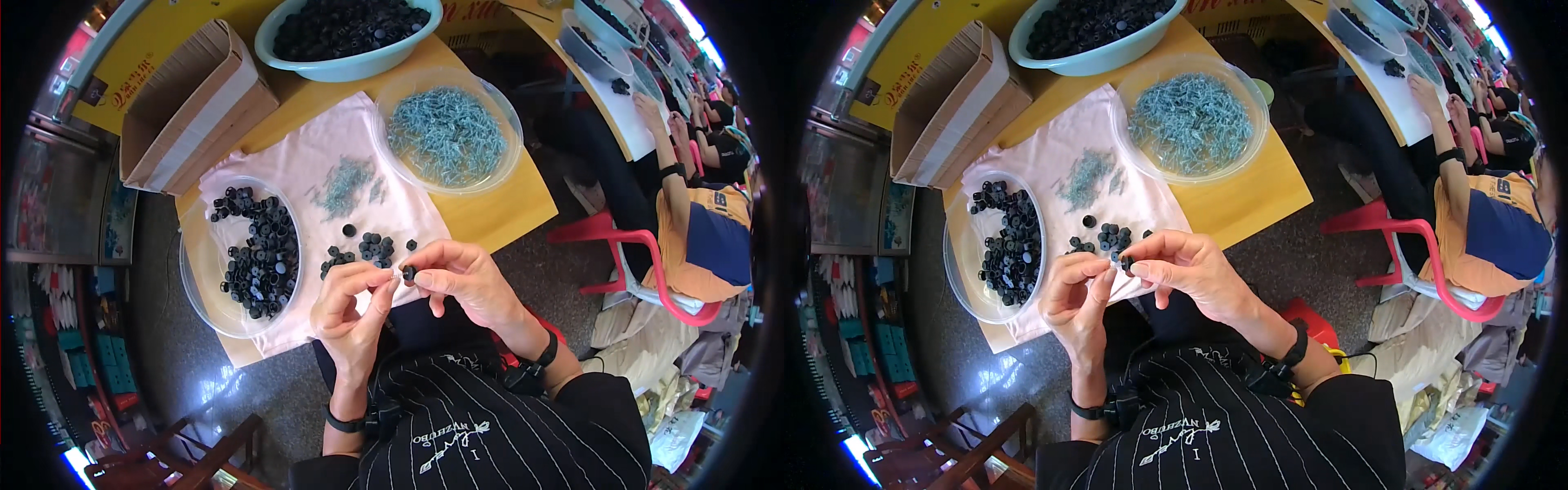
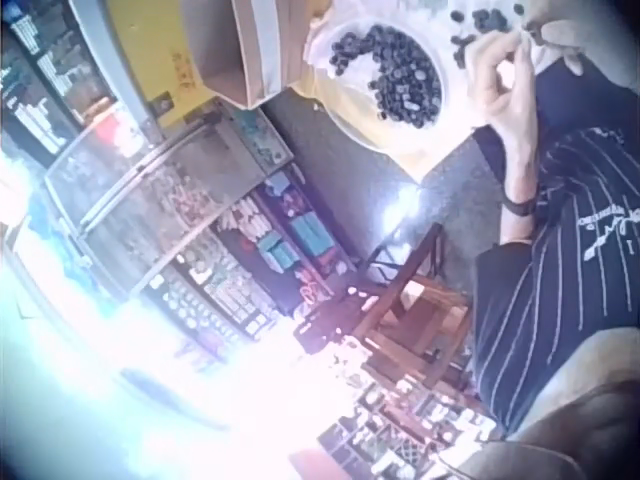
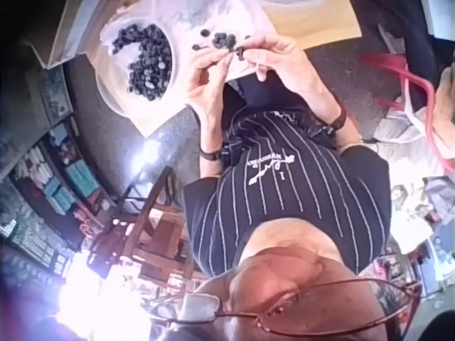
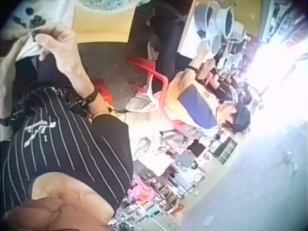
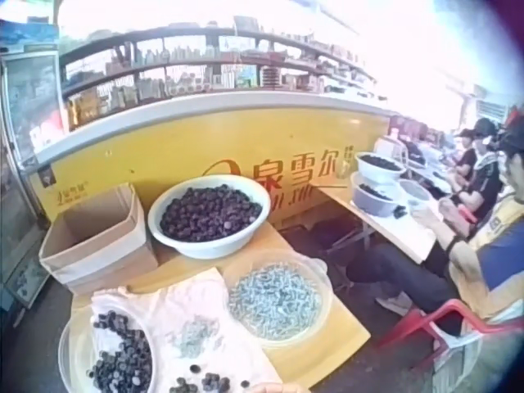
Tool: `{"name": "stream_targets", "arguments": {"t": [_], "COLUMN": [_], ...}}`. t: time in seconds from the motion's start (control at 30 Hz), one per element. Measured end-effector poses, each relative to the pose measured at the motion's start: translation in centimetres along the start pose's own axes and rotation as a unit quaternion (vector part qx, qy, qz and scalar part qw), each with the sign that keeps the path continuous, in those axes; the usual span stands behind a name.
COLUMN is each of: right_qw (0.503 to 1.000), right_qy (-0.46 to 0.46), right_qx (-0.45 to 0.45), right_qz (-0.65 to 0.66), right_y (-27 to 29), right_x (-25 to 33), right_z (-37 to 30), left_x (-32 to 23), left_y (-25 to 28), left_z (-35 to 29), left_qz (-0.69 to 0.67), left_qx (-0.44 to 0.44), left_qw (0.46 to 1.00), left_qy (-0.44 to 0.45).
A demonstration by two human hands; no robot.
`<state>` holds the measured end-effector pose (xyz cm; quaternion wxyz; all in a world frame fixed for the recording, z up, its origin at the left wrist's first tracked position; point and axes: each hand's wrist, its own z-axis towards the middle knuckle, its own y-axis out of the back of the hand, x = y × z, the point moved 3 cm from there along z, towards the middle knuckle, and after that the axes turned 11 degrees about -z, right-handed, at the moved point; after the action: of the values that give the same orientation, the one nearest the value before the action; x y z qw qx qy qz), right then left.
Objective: Manually sorting and assembling small black plastic components on a table.
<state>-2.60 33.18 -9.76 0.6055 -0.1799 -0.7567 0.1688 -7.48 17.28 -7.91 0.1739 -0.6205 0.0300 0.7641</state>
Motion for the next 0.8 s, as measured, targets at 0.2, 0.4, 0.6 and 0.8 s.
{"name": "stream_targets", "arguments": {"t": [0.2,0.4,0.6,0.8], "right_qw": [0.997,1.0,0.996,0.994], "right_qy": [0.018,0.002,0.001,0.019], "right_qx": [-0.002,-0.024,-0.093,-0.102], "right_qz": [-0.075,-0.009,-0.005,-0.043], "right_y": [0.0,0.9,2.4,3.3], "right_x": [-0.1,-1.0,-1.2,-0.8], "right_z": [-0.5,-1.1,-1.4,-0.9], "left_x": [-0.9,1.8,1.2,2.0], "left_y": [-0.6,-0.3,-0.2,1.2], "left_z": [-0.3,-0.8,1.3,4.6], "left_qz": [0.112,0.02,0.224,0.412], "left_qx": [0.06,0.075,0.071,0.052], "left_qw": [0.991,0.995,0.972,0.909], "left_qy": [-0.035,0.059,0.018,-0.044]}}
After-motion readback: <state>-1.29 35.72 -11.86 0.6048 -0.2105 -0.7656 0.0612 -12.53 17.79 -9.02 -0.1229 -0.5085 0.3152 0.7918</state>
